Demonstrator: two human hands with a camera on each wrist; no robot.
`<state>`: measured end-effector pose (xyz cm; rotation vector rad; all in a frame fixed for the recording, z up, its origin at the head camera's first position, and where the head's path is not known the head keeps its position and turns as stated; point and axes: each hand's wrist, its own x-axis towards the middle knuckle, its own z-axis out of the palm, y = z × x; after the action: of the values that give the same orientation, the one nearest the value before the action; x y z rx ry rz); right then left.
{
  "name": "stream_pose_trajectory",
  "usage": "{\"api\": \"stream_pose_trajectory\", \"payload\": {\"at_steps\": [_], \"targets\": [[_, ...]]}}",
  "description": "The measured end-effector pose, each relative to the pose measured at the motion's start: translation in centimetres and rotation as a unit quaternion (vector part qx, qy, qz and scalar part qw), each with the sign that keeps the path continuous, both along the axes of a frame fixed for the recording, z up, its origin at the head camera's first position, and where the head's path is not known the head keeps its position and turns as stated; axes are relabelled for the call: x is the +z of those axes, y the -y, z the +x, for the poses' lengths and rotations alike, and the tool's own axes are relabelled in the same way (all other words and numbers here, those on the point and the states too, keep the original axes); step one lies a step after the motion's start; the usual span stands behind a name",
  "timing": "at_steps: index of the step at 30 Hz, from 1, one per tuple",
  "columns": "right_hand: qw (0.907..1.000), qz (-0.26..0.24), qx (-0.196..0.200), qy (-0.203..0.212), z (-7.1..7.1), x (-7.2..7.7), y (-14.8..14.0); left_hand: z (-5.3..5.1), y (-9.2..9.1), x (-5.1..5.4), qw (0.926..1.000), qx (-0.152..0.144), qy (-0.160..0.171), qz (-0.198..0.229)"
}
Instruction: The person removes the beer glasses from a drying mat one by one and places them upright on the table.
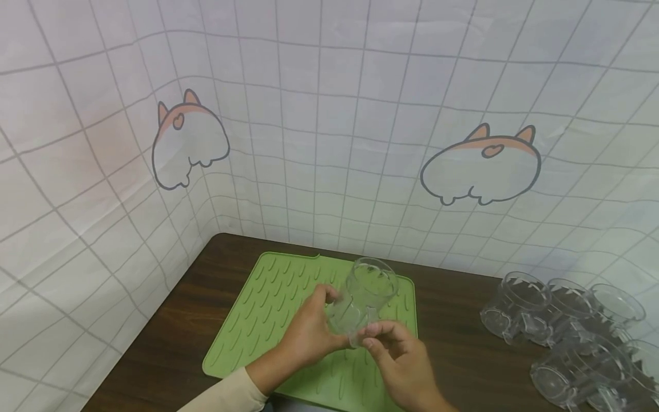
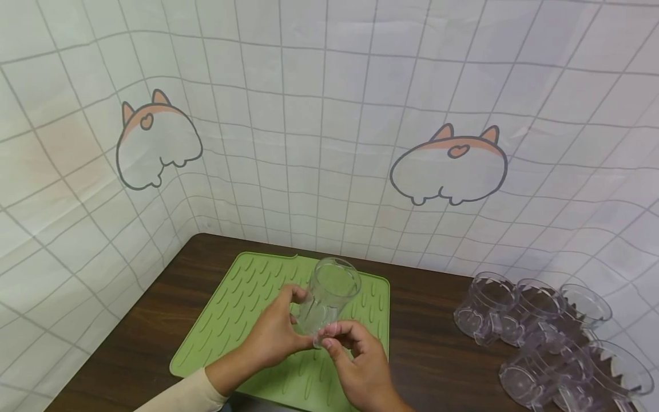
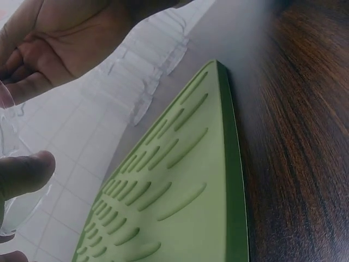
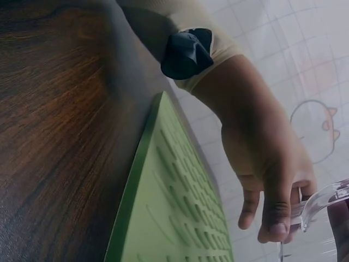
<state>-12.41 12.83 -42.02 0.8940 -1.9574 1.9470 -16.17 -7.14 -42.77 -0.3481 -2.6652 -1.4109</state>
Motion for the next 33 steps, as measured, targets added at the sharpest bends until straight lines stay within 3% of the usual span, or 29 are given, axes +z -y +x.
{"api": "stream_pose_trajectory", "payload": {"at_steps": [5, 15, 25, 33], "targets": [[0.9990, 0.032, -0.009, -0.032, -0.1, 0.1, -0.2, 0.0, 0.2, 0.1, 0.9995, -0.020, 0.022, 0.012], [0.9949, 0.082, -0.024, -0.054, 0.0, 0.6, -1.1, 0.1, 1.0, 0.3, 0.9936, -0.053, 0.076, 0.064], [0.9895, 0.116, -0.041, -0.075, 0.0, 0.5, -2.1, 0.2, 1.7, 0.8, 0.9915, -0.084, 0.073, 0.067], [0.9872, 0.115, -0.053, -0.096, -0.2, -0.2, -3.1, 0.3, 2.6, 0.5, 0.9952, -0.080, 0.055, 0.015]]}}
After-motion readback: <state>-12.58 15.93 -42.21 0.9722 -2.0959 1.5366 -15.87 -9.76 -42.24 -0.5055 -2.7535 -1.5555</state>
